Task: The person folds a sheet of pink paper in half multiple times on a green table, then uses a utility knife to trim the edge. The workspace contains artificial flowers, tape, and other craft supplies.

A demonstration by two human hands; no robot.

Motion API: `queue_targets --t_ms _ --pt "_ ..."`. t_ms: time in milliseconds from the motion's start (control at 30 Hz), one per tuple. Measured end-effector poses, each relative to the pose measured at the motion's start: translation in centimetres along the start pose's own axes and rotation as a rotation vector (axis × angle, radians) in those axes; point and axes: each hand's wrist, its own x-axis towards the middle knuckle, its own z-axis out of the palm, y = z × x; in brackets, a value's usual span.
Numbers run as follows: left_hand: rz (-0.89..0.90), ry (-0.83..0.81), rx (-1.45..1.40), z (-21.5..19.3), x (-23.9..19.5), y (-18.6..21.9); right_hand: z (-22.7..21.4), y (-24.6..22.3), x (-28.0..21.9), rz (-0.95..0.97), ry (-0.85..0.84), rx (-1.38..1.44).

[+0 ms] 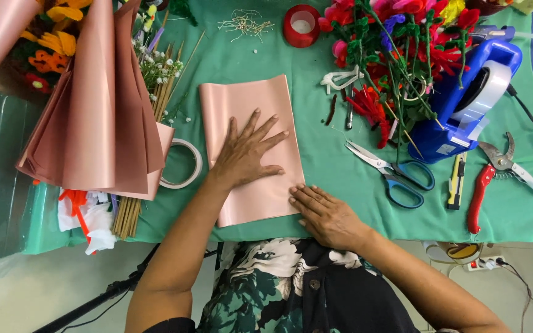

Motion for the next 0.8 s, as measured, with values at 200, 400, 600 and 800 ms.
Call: queue_targets --t_ms 200,400,600,800 --pt "-0.042 0.017 0.021 0.7 -0.2 2.0 0.3 0.4 -0.7 0.002 -0.044 0.017" --pt "-0.138 0.070 0.017 1.8 -0.2 5.5 0.8 0.8 -1.3 -0.006 -0.063 0.025" --pt "-0.267 0.046 -0.032 1.2 2.1 5.5 0.6 0.7 -1.1 -0.006 -0.063 0.028" --pt "-0.358 0.125 -0.082 1.3 5.4 3.5 0.4 0.6 -1.0 -0.007 -0.054 0.018"
